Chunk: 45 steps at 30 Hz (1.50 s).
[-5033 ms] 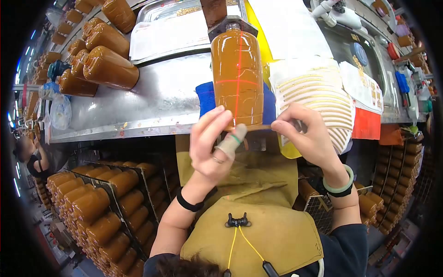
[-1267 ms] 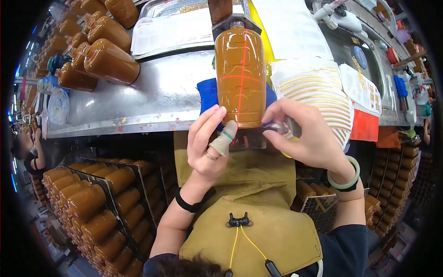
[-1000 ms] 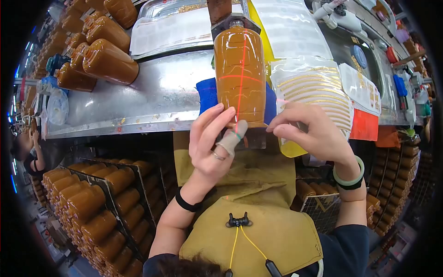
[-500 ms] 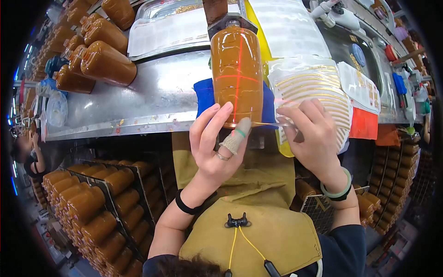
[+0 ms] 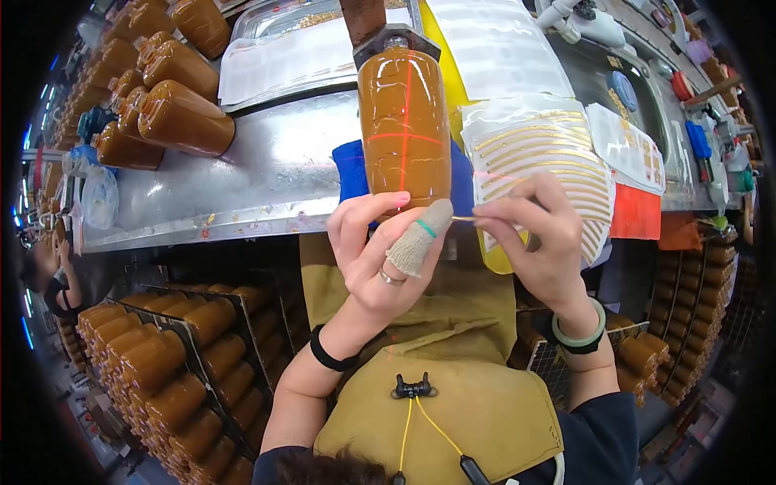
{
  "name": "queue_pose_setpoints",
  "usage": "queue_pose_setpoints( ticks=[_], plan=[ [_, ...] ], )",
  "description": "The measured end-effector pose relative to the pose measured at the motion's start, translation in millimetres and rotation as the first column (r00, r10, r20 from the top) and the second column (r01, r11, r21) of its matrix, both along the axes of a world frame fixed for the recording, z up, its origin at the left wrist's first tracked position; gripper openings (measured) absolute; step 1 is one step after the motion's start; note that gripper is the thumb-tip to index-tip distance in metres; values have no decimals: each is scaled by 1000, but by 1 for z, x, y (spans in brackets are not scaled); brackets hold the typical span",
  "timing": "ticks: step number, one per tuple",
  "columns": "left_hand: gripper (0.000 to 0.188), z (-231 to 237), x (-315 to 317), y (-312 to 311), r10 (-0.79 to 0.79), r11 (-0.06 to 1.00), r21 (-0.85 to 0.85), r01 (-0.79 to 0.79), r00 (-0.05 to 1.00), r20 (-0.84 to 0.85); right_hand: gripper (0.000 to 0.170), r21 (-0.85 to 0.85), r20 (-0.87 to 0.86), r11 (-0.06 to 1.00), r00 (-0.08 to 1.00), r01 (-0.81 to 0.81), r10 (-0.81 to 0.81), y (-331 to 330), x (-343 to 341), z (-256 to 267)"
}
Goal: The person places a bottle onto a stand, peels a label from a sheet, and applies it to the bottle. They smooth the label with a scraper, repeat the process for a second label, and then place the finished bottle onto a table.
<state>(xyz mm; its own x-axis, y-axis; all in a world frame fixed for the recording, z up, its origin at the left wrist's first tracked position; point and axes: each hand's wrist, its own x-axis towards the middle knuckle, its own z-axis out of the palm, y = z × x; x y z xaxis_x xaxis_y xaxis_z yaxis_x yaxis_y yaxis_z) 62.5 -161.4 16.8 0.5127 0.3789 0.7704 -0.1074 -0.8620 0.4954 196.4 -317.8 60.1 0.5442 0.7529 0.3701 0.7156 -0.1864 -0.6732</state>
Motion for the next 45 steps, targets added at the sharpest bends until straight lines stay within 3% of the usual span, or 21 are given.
queue_pose_setpoints(
  ticks=[1, 2, 3, 5, 7, 9, 11, 13, 15, 16, 18, 20, 22, 25, 26, 29, 30, 34, 36, 41, 45],
  plan=[
    [37, 3, 0, -2, 29, 999, -42, -30, 999, -16, 19, 1, 0, 1000, 1000, 0, 0, 0, 1, 0],
    [37, 5, 1, -1, 29, 999, -41, -29, 999, -16, 21, -5, 279, 1000, 960, 30, -28, -1, 3, -1],
    [38, 6, 3, 1, 3, 999, 42, -2, 1000, -12, 23, -3, 536, 998, 843, 62, -51, -2, 5, -1],
    [39, 7, 5, 2, -25, 992, 125, 26, 1000, -8, 33, -37, 574, 997, 818, 63, -30, -6, 12, -4],
    [38, 7, 7, 1, -12, 988, 154, 13, 1000, -7, 38, -308, 525, 920, 850, 242, -48, -11, 21, -4],
    [37, 3, 10, 2, -23, 988, 152, 18, 999, 30, 38, -343, 443, 907, 894, 243, -72, -19, 32, -4],
    [36, -1, 11, 2, -25, 989, 148, 15, 997, 67, 32, -237, 32, 946, 975, 223, -222, -17, 37, 15],
    [35, -3, 8, -1, 14, 996, 86, -15, 1000, 15, 26, -155, 84, 974, 985, 163, -151, -9, 39, 24],
    [35, -6, 8, -3, 24, 998, 61, -24, 1000, 9, 21, -37, -136, 984, 977, -173, 166, 3, 36, 26],
    [36, -7, 8, -3, 37, 999, 37, -37, 999, 3, 21, -36, -134, 985, 977, -170, 164, 9, 32, 30],
    [36, -11, 6, -2, 34, 999, 40, -34, 999, 5, 22, -210, -392, 917, 889, -338, 238, 21, 27, 38],
    [36, -12, 3, 0, 36, 998, 43, -36, 999, 5, 22, -226, -426, 914, 878, -338, 219, 25, 25, 26],
    [50, -12, 0, 2, 9, 1000, 18, -8, 999, -48, 18, -270, -490, 904, 856, -330, 166, 27, 24, 24],
    [60, -1, -3, 0, 50, 997, -57, -55, 995, -85, 15, -313, -500, 890, 854, -332, 143, 28, 28, 28],
    [70, -5, -2, 4, 3, 996, -85, 1, 999, 44, 15, -254, -504, 911, 849, -323, 160, 26, 28, 23],
    [72, -23, -19, 13, 18, 988, -156, -5, 997, 80, 13, -233, -430, 914, 878, -331, 208, 24, 28, 29],
    [59, -22, -25, 10, 11, 957, -291, 3, 999, 48, 13, -232, -433, 914, 877, -333, 210, 24, 26, 29],
    [34, -30, -31, 10, 42, 958, -284, -40, 999, -1, 10, -77, -563, 944, 796, -319, 223, 23, 15, 38],
    [34, -35, -31, 14, 40, 974, -225, -38, 999, 5, 9, -41, -589, 948, 774, -316, 232, 23, 14, 46],
    [31, -29, -25, 15, 77, 996, -43, -77, 997, 0, 8, -176, -390, 959, 910, -223, 141, 15, 20, 36],
    [23, -15, -15, 8, 107, 994, 0, -107, 994, 16, 7, -259, -388, 950, 920, -176, 64, 11, 21, 31]
  ],
)
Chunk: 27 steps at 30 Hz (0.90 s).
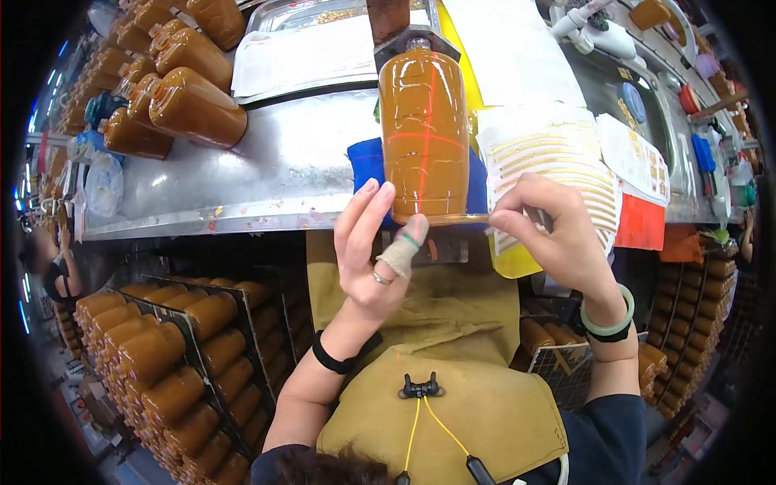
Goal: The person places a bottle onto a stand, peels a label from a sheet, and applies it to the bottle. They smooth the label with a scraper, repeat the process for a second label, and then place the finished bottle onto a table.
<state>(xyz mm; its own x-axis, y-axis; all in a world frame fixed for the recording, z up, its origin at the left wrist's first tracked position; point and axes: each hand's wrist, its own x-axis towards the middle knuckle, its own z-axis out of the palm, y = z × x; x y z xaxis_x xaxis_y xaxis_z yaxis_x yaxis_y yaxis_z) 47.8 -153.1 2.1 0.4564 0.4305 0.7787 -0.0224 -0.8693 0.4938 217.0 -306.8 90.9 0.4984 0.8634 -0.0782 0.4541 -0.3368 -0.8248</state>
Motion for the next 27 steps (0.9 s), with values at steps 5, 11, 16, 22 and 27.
queue_pose_setpoints(
  ticks=[5, 11, 16, 22, 27],
  plan=[
    [22, -10, 1, 8, -89, 994, -63, 91, 995, 34, 8, 33, -13, 999, 1000, 11, -11, -1, -2, -10],
    [23, -23, 2, 4, -74, 961, -257, 101, 991, 114, 9, 74, -68, 997, 997, 24, -19, 2, -5, -22],
    [28, -5, 1, 0, -26, 999, -42, 27, 999, 24, 9, 85, -73, 995, 996, 47, -40, 1, -6, -23],
    [23, 5, 6, 4, -98, 994, 42, 99, 995, -4, 11, 38, -81, 997, 995, 61, -58, 3, -8, -23],
    [22, -9, -2, 6, -78, 978, -194, 83, 996, 32, 11, 103, -114, 993, 993, 55, -43, 10, -13, -21]
  ],
)
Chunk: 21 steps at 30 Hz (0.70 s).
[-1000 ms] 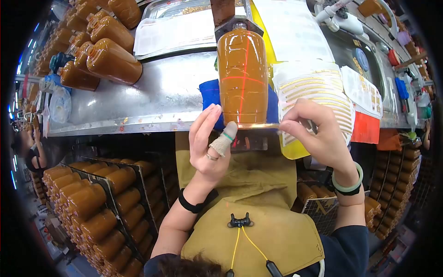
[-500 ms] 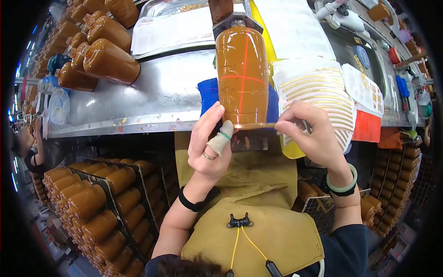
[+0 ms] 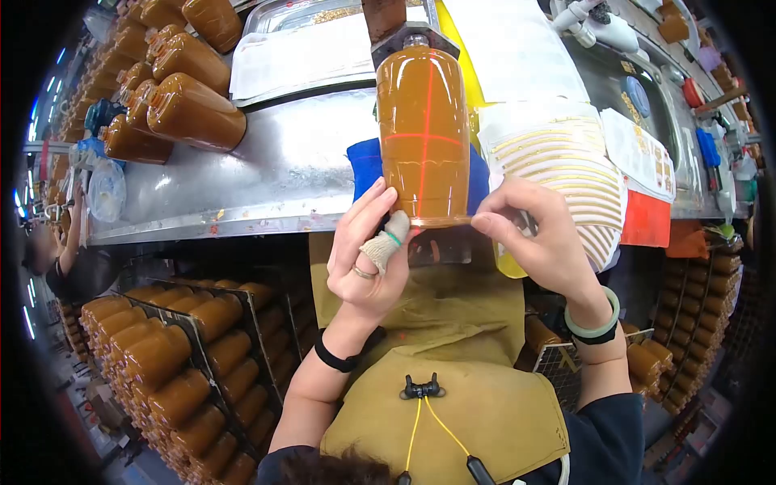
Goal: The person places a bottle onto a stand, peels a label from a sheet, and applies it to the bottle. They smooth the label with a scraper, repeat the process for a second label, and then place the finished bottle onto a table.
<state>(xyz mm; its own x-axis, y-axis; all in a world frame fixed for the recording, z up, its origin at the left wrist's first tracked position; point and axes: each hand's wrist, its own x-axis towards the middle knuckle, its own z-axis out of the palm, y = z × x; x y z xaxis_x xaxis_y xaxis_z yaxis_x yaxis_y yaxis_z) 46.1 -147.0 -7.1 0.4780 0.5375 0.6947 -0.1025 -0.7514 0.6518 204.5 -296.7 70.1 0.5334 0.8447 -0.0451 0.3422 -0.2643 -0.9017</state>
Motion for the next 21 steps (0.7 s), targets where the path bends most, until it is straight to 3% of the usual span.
queue_pose_setpoints(
  ticks=[7, 9, 10, 11, 13, 14, 15, 17, 21],
  plan=[
    [32, -9, -1, -9, 22, 1000, -14, -21, 997, 69, 10, -19, 5, 1000, 1000, -1, 1, -2, 2, 0],
    [32, 2, -3, -9, 65, 968, 246, -45, 995, -75, 11, -64, -42, 998, 999, 18, -21, -4, 3, -1],
    [31, 3, 1, -6, 63, 931, 362, -41, 997, -48, 11, -64, -43, 998, 999, 22, -24, -4, 3, -1],
    [31, 8, 2, -4, 58, 931, 362, -36, 997, -50, 11, -75, -50, 997, 999, 14, -18, -4, 4, -1],
    [27, 18, 4, -4, -53, 948, 308, 73, 996, -76, 12, -86, -58, 996, 998, 7, -12, -4, 3, -3],
    [27, 11, 6, -3, -77, 980, 183, 78, 997, -14, 12, -56, -33, 998, 999, 11, -13, -4, 2, -3],
    [27, 6, 6, -3, -77, 980, 185, 78, 997, -13, 12, -24, -7, 1000, 1000, 15, -15, -3, 2, -3],
    [41, -2, 4, -4, -36, 998, -41, 37, 999, 39, 12, -16, -19, 1000, 1000, 12, -13, -1, 2, -2],
    [41, -11, 1, -6, -28, 992, -123, 34, 998, 51, 11, 15, -23, 1000, 1000, -9, 10, -1, 2, -1]
  ],
)
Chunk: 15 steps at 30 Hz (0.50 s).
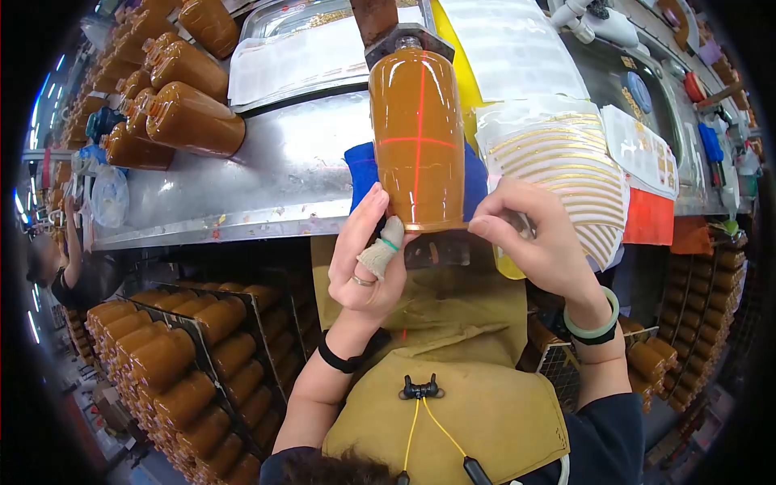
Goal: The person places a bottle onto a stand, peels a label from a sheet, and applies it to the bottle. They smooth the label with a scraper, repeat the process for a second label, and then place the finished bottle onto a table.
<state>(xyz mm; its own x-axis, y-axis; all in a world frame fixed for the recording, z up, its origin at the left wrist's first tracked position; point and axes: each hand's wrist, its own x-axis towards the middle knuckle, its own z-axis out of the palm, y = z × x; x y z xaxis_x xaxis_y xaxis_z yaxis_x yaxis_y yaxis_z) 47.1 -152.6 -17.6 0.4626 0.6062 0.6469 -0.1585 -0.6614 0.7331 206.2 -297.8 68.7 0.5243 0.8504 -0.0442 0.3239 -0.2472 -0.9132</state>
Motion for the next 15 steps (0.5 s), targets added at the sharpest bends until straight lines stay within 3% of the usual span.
queue_pose_setpoints(
  ticks=[3, 5, 8, 11, 14, 15],
  plan=[
    [38, 2, -1, -2, 11, 999, 40, -12, 999, 30, 11, -4, -23, 1000, 1000, 5, -5, -3, 2, 0],
    [30, 12, -2, -2, 109, 944, 320, -74, 990, -93, 11, -13, -21, 1000, 1000, 11, -11, -3, 3, 0],
    [30, 14, -2, -1, 136, 879, 470, -78, 987, -91, 11, -18, -12, 1000, 1000, 21, -21, -5, 3, -5],
    [27, 27, 5, -2, -2, 948, 317, 32, 996, -94, 12, -27, -11, 999, 1000, 22, -22, -5, 3, -4],
    [34, 5, 0, 10, -10, 956, 292, 21, 999, -39, 13, -21, -8, 1000, 1000, 18, -19, -1, 0, 0],
    [39, 4, 1, 3, -8, 995, 95, 10, 1000, -20, 13, -3, -1, 1000, 1000, 24, -24, 0, -1, 0]
  ],
)
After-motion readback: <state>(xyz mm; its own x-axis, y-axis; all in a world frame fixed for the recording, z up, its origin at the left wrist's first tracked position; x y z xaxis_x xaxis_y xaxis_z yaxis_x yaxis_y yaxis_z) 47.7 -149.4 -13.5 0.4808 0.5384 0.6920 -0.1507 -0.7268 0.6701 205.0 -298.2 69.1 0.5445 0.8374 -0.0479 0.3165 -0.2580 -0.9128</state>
